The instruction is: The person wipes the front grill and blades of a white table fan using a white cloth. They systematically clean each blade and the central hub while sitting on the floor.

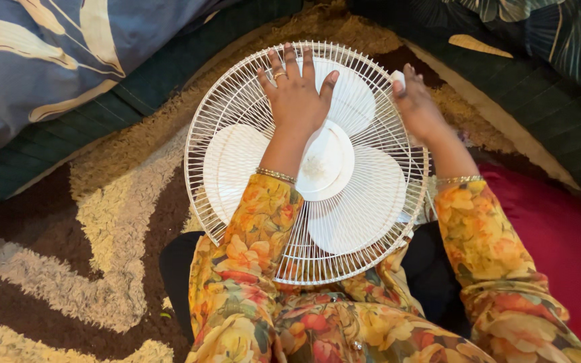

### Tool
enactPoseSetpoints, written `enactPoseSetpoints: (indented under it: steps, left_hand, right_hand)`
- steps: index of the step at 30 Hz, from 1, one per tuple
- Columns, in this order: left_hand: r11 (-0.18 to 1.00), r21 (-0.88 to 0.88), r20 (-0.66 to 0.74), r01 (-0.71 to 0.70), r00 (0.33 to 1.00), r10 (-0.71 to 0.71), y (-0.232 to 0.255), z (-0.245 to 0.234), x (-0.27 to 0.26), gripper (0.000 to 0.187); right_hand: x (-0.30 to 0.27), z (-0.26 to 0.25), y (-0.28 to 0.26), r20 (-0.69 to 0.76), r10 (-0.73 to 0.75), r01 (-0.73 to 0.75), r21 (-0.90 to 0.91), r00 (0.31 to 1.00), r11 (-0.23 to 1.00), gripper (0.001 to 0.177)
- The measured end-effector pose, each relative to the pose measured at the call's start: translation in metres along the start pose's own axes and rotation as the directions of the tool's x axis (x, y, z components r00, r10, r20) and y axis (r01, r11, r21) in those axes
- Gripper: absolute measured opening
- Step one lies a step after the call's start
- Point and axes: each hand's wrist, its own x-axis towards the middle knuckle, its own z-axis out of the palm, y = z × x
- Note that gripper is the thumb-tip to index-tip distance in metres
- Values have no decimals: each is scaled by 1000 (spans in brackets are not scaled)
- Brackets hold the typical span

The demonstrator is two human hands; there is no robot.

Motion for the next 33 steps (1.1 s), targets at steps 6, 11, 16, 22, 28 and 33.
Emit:
enactPoseSetpoints:
  steps: [6,11,16,22,28,33]
  left_hand:
    - [1000,2,29,17,999,-17,1,-3,1,78]
    - [999,-4,28,36,999,-35,2,-5,-1,79]
    - [1000,28,63,14,998,-16,2,-6,0,79]
    - [999,35,57,14,998,-16,2,-6,-2,79]
    - [999,23,55,41,998,-42,4,-7,0,81]
    - [997,47,93,59,994,-64,9,-12,3,83]
  right_hand:
    - [-47,46,-59,79,-237,242,-533,968,811,92]
    - [-91,74,-75,115,-478,442,-609,871,659,87]
    - [-60,56,-64,37,-418,386,-461,908,799,83]
    - [-11,5,-32,-41,13,-16,-91,999,996,77]
    - [8,2,5,-19,-19,21,85,1000,996,79]
    - [-18,42,-5,-81,-448,392,-365,890,845,85]
